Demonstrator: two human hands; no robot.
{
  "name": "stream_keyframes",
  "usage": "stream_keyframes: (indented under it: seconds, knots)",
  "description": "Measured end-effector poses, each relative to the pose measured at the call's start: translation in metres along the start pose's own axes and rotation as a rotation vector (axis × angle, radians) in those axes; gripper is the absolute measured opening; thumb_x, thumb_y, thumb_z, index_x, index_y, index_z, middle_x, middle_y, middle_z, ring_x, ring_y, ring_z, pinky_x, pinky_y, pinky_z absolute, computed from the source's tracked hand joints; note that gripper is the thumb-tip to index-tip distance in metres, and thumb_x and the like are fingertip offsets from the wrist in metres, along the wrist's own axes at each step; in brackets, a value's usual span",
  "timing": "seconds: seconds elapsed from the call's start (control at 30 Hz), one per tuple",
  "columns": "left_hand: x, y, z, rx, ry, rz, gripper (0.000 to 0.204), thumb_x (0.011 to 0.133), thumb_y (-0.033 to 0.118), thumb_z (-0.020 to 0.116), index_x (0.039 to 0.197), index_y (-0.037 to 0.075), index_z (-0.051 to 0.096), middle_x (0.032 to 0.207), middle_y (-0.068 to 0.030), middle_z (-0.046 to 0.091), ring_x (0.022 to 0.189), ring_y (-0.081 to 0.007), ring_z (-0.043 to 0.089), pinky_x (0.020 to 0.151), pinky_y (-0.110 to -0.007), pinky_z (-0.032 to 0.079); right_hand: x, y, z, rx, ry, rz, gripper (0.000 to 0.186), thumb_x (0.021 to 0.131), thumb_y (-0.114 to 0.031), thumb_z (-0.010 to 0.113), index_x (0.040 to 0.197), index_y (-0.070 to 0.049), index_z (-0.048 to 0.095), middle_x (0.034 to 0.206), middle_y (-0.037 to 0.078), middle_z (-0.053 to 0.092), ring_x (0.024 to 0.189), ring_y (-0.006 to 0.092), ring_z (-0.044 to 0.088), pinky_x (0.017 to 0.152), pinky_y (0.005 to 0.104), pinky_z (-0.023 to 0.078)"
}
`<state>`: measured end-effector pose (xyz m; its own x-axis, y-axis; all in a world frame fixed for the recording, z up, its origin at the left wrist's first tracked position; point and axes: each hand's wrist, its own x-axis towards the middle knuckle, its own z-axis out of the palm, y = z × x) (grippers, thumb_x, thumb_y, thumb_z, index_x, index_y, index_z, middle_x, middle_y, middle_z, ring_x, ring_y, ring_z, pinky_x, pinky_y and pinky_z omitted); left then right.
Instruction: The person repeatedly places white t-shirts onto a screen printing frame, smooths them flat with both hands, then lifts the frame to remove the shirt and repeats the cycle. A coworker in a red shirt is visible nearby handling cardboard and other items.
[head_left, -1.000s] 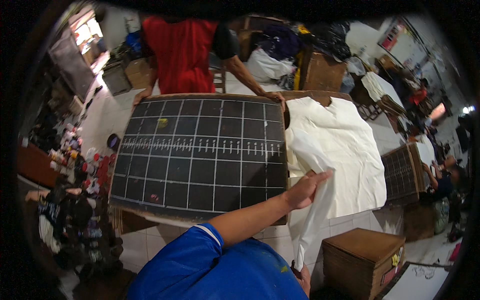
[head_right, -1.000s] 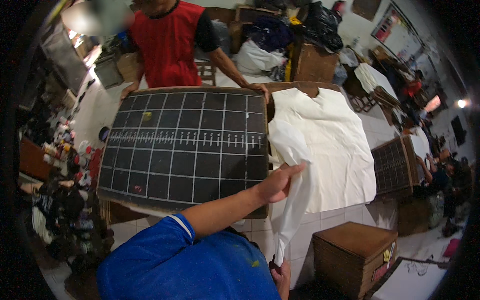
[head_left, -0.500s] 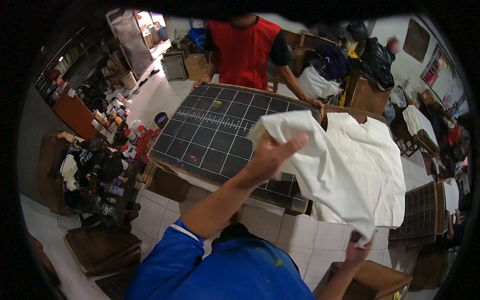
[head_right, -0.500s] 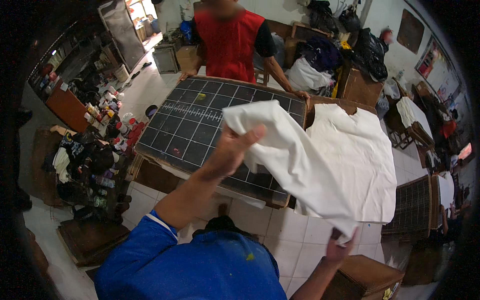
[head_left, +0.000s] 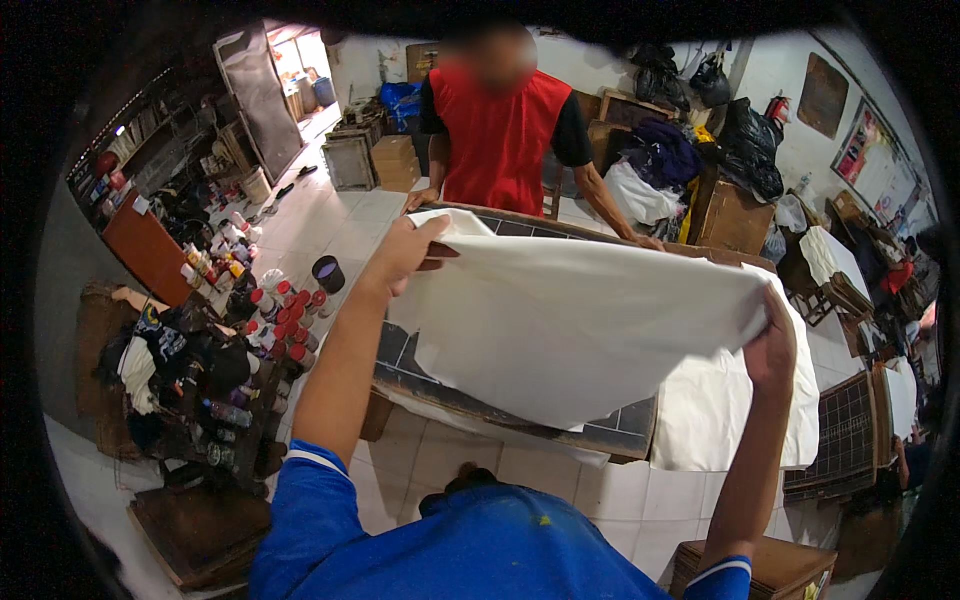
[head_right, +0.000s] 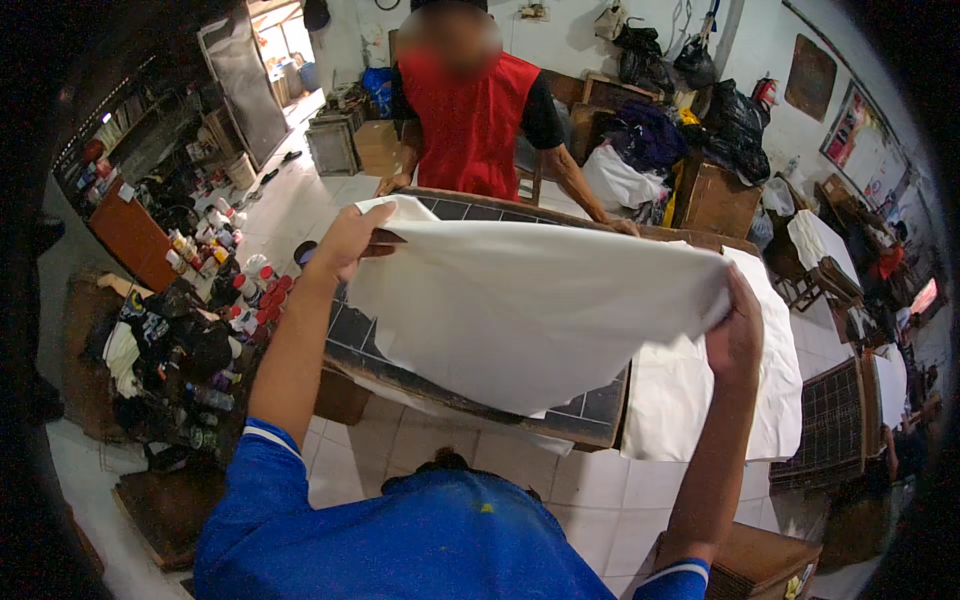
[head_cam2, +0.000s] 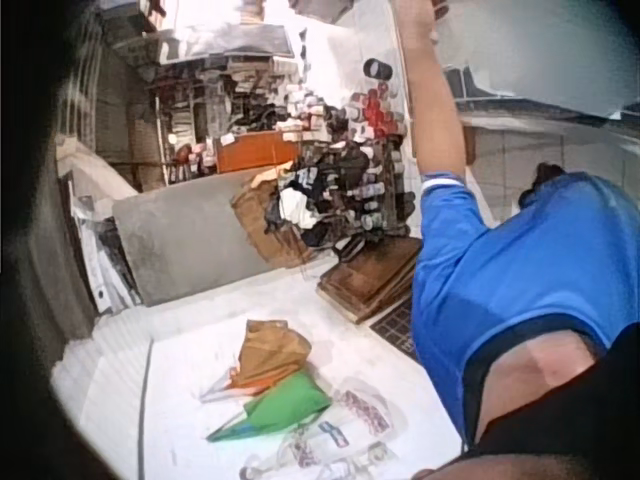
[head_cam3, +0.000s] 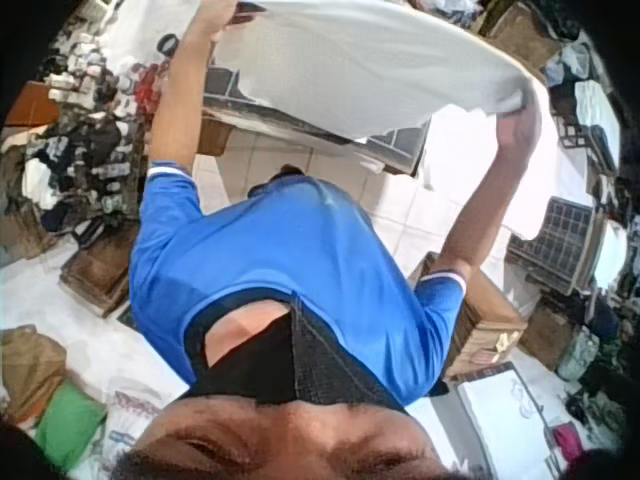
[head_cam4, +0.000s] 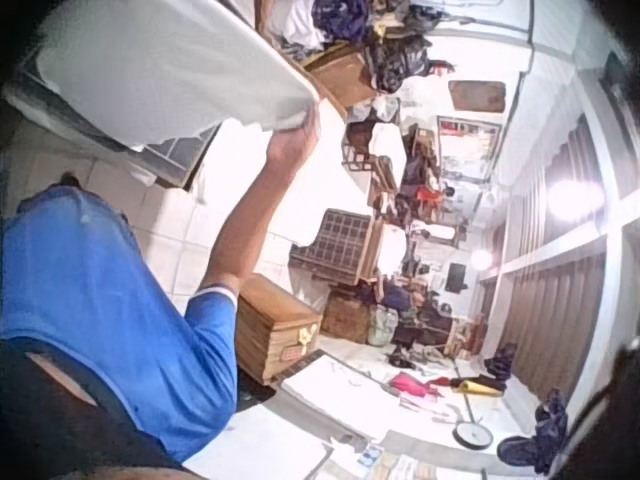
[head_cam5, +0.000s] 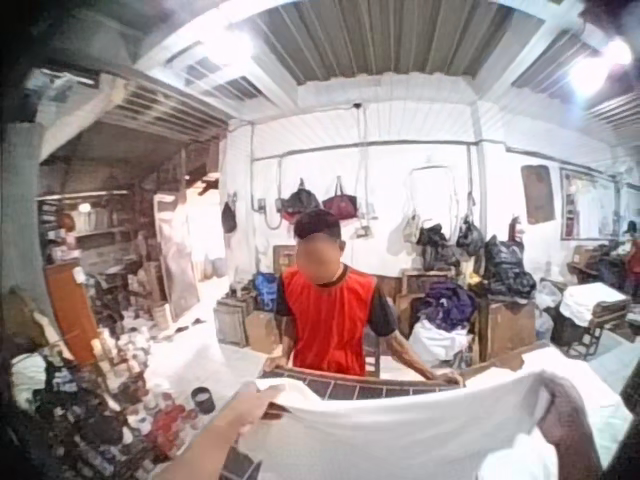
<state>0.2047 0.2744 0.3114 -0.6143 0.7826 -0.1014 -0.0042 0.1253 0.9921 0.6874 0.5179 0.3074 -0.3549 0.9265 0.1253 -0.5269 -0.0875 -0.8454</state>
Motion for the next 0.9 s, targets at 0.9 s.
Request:
stream_keyframes:
  seconds: [0.9]
  knots:
    - [-0.092, -0.238, 0.049, -1.316, 0.349, -0.17, 0.059, 0.103, 0.046, 0.06, 0.148, 0.008, 0.054, 0.144, -0.0121, 0.061, 0.132, -0.0325, 0.058, 0.114, -0.052, 0.045, -0.168, 0.081, -0.005, 0.008, 0.136, 0.197, 0.035, 0.108, -0.012, 0.054, 0.14, 0.003, 0.052, 0.133, 0.017, 0.066, 0.121, 0.0262, 0.065, 0.107, 0.0426, 0.052]
